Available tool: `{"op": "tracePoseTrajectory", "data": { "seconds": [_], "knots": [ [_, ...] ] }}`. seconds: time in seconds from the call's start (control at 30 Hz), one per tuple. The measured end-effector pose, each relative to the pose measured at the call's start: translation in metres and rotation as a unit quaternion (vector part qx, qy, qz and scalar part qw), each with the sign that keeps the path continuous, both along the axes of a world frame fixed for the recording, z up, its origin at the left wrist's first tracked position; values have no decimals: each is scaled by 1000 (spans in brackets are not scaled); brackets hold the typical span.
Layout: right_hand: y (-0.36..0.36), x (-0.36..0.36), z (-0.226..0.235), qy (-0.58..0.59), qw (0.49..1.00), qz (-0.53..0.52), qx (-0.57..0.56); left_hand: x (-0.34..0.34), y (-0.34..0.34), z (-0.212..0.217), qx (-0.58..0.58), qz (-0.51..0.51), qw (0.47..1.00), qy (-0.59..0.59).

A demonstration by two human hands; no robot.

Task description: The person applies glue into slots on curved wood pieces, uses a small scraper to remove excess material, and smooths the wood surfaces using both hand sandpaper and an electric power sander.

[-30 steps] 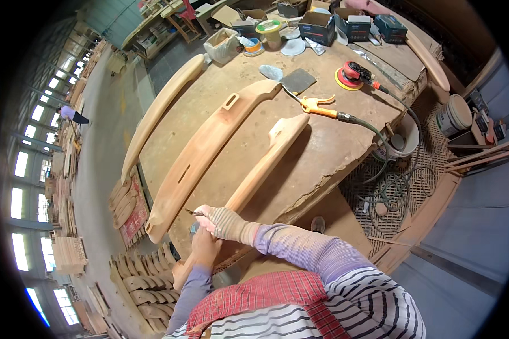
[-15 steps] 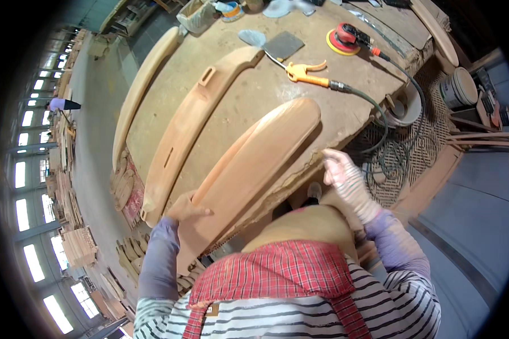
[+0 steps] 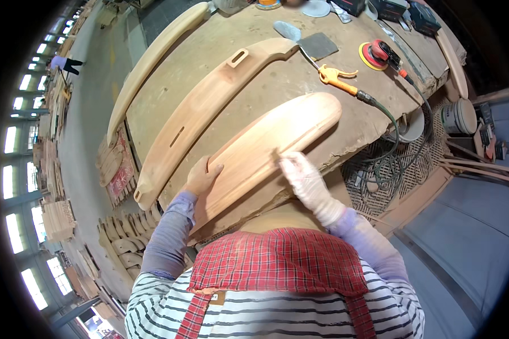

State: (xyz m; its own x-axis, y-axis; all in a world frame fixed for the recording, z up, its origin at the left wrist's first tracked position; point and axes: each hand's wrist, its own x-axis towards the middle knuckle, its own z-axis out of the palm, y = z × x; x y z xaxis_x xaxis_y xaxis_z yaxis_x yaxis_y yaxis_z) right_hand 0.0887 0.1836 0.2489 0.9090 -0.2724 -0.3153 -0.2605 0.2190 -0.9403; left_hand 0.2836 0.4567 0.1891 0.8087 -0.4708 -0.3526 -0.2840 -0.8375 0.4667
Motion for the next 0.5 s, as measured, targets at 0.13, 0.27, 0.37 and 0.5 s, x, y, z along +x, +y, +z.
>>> {"op": "tracePoseTrajectory", "data": {
  "seconds": [0.13,0.27,0.37,0.5],
  "knots": [
    [41,51,-3,-44,992,-13,117,-25,-26,32,-195,-131,969,-80],
    [55,72,-2,-82,990,78,88,-77,-60,49,-346,-44,927,140],
    [-1,85,12,-184,960,99,-188,-85,-77,55,-382,139,886,223],
    [-210,107,-76,-23,767,-24,-640,-71,-46,12,-483,388,783,60]
  ]
}}
